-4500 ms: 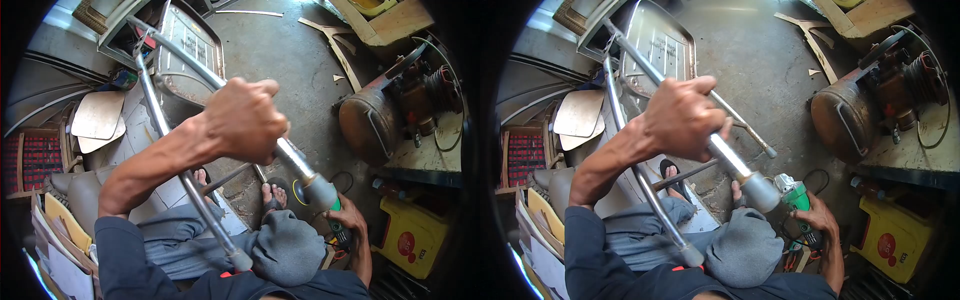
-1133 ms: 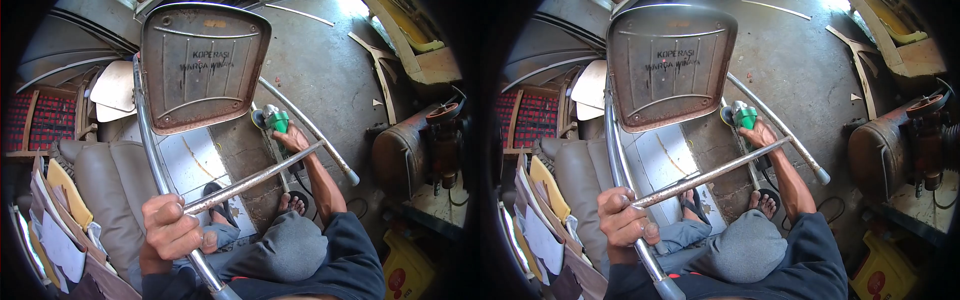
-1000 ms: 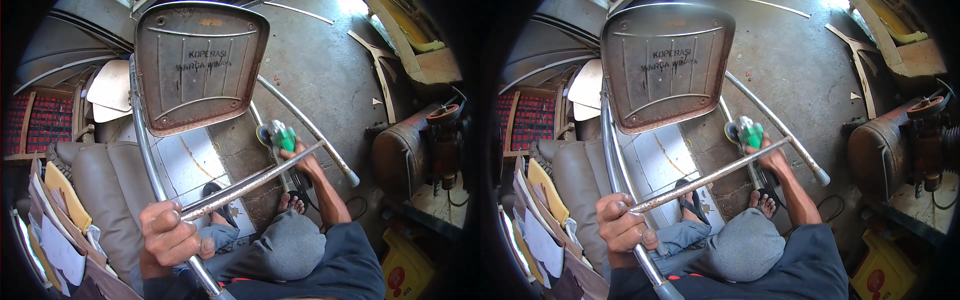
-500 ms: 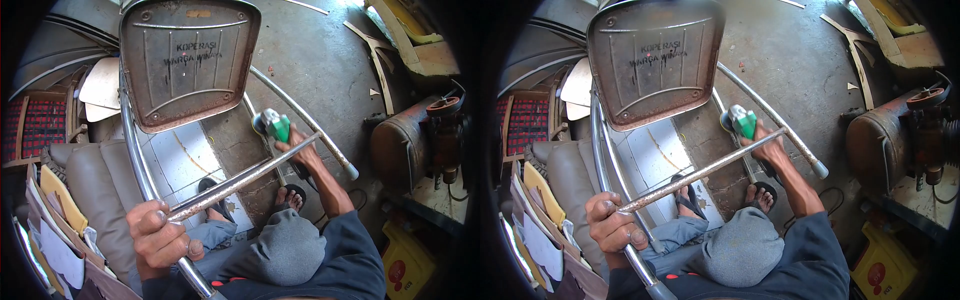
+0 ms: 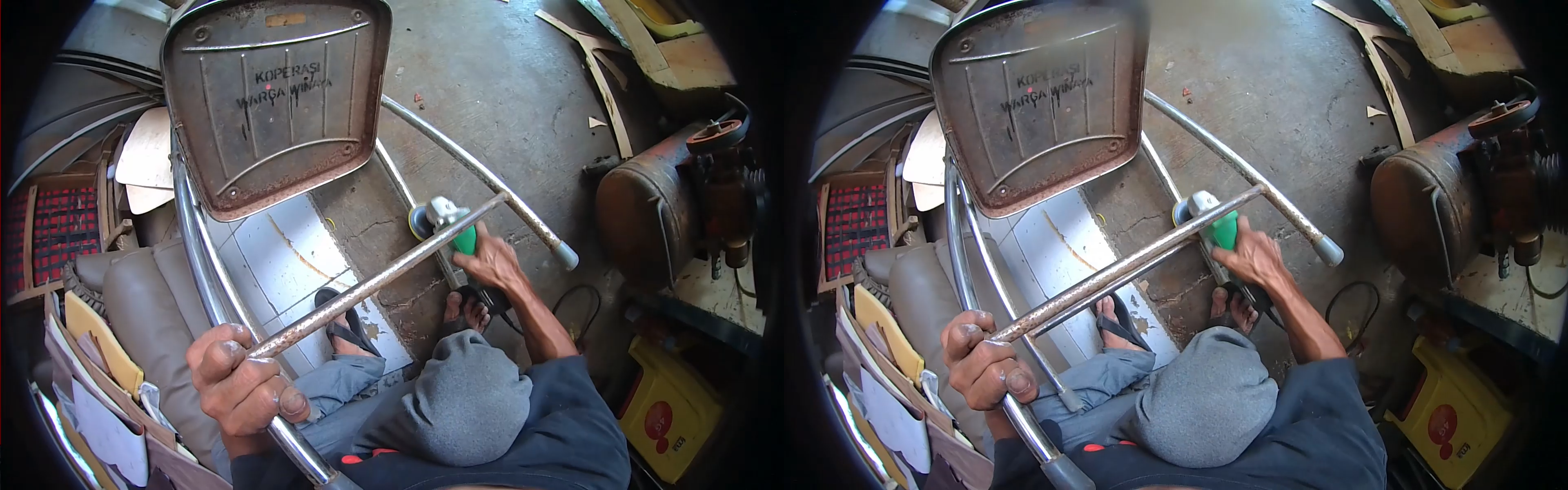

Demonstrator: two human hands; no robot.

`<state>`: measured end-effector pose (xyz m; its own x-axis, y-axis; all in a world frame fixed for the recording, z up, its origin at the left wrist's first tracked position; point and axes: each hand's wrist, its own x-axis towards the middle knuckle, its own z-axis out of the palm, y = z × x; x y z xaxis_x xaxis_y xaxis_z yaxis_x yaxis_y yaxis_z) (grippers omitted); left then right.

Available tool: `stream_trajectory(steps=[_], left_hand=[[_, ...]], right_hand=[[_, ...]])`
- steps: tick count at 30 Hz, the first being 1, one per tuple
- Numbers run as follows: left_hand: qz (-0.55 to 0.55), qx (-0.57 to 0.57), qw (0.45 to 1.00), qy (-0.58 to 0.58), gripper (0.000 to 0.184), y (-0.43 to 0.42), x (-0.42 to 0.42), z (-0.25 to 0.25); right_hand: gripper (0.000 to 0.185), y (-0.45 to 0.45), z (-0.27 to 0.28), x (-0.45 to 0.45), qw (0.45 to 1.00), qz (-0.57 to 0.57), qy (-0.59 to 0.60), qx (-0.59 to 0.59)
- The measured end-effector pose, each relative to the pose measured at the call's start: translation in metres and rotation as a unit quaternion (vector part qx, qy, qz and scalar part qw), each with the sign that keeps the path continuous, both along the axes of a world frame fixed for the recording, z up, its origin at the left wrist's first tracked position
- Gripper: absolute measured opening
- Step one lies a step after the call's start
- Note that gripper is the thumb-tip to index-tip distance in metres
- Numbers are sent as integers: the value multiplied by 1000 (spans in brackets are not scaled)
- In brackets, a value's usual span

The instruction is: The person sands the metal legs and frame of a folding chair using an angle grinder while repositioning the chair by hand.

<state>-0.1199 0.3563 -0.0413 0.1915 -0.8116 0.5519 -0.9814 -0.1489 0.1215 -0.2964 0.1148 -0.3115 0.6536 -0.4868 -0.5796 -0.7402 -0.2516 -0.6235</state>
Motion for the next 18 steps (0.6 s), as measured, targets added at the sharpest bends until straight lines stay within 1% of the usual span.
stream_trajectory(steps=[1, 3, 6, 8, 11, 12, 15, 16, 18], left_hand=[[1, -3, 1000, -1, 57, 0, 1, -4], [-22, -48, 998, -16, 60, 2, 6, -9], [-14, -63, 998, -17, 63, 2, 12, -11], [-38, -46, 998, -18, 60, -3, 16, -10], [-47, -44, 998, -22, 49, -1, 32, -21], [-51, -46, 997, -21, 49, -1, 36, -21], [-52, -28, 998, -3, 49, 2, 45, -24], [-38, -15, 999, 7, 47, 4, 46, -25], [-26, 0, 1000, 17, 44, 6, 50, -27]], right_hand=[[74, 0, 9, -7, 1000, 10, 9, 15], [73, 2, 17, -18, 1000, 9, 13, 9], [69, 2, 22, -25, 999, -18, 22, 14], [68, 1, 20, -27, 998, -58, 6, -13], [67, -4, 20, -31, 999, -26, 14, -22], [68, -4, 21, -32, 1000, -5, 15, -27], [67, -2, 17, -27, 999, 3, -6, -40], [67, -2, 17, -21, 999, 5, -3, -37], [65, -8, 19, 2, 999, -15, -9, -38]])
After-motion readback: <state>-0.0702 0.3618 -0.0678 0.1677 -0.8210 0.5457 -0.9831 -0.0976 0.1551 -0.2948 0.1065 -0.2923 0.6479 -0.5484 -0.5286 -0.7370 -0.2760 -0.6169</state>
